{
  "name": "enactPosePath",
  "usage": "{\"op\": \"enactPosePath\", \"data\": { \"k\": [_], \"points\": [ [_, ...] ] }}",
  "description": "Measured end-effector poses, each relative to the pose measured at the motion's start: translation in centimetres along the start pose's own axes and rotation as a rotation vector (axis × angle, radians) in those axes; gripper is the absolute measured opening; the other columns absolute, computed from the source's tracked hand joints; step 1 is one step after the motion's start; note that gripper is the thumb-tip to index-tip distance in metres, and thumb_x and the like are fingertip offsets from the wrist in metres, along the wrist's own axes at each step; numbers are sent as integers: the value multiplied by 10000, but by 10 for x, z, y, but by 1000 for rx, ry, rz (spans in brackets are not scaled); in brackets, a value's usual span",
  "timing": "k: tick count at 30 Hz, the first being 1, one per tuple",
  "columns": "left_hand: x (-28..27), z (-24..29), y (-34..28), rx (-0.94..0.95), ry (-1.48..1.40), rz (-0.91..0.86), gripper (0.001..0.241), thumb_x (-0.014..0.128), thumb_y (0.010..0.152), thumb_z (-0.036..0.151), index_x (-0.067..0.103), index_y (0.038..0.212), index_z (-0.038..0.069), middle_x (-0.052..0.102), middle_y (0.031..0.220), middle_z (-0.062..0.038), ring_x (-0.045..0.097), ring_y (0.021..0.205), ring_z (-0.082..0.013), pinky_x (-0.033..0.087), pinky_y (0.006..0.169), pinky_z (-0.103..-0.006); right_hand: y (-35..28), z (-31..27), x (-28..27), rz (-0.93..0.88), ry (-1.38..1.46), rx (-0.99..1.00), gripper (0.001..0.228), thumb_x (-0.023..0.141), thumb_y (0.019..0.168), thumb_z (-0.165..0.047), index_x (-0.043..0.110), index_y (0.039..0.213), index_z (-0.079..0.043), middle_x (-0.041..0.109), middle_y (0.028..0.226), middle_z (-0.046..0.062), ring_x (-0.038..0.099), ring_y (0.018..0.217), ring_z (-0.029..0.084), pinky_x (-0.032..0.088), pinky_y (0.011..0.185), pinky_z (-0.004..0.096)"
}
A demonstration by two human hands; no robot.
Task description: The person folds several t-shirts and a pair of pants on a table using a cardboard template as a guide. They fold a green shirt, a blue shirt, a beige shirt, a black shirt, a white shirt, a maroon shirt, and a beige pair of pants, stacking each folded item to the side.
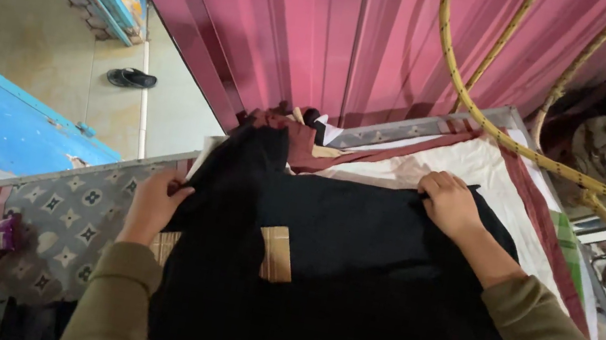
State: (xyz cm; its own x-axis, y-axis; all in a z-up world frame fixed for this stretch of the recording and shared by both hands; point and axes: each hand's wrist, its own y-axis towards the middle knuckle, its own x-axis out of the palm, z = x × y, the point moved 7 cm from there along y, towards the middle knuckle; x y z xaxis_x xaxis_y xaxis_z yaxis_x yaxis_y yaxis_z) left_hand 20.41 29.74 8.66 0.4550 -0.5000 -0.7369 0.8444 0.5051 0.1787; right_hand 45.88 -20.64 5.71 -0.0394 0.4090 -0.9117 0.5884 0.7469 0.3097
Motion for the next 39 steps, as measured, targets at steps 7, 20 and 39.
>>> {"op": "enactPosePath", "data": {
  "k": [7,20,39],
  "points": [
    [-7,-87,-115,-185,-267,-350,196,741,924,217,664,900,39,699,855,-146,641,855,-237,551,755,-386,-68,-20,-35,112,-70,14,273,681,623,-27,608,870,-115,628,961,62,614,1001,305,498,882,429],
    [-10,-94,-187,-324,380,-1006,154,799,891,252,753,932,110,769,1027,-81,721,1125,-223,134,1304,-454,-126,-23,-33,-293,-126,147,285,665,632,-21,680,878,-165,616,1011,15,596,1055,250,460,893,412],
    [96,5,-185,-145,-20,-553,446,681,972,309,556,1341,93,705,1192,-106,663,1202,-296,428,1195,-428,-186,115,-3,-83,214,799,850,877,647,-561,587,1261,-49,707,1038,206,693,1008,390,546,885,484]
  ]
}}
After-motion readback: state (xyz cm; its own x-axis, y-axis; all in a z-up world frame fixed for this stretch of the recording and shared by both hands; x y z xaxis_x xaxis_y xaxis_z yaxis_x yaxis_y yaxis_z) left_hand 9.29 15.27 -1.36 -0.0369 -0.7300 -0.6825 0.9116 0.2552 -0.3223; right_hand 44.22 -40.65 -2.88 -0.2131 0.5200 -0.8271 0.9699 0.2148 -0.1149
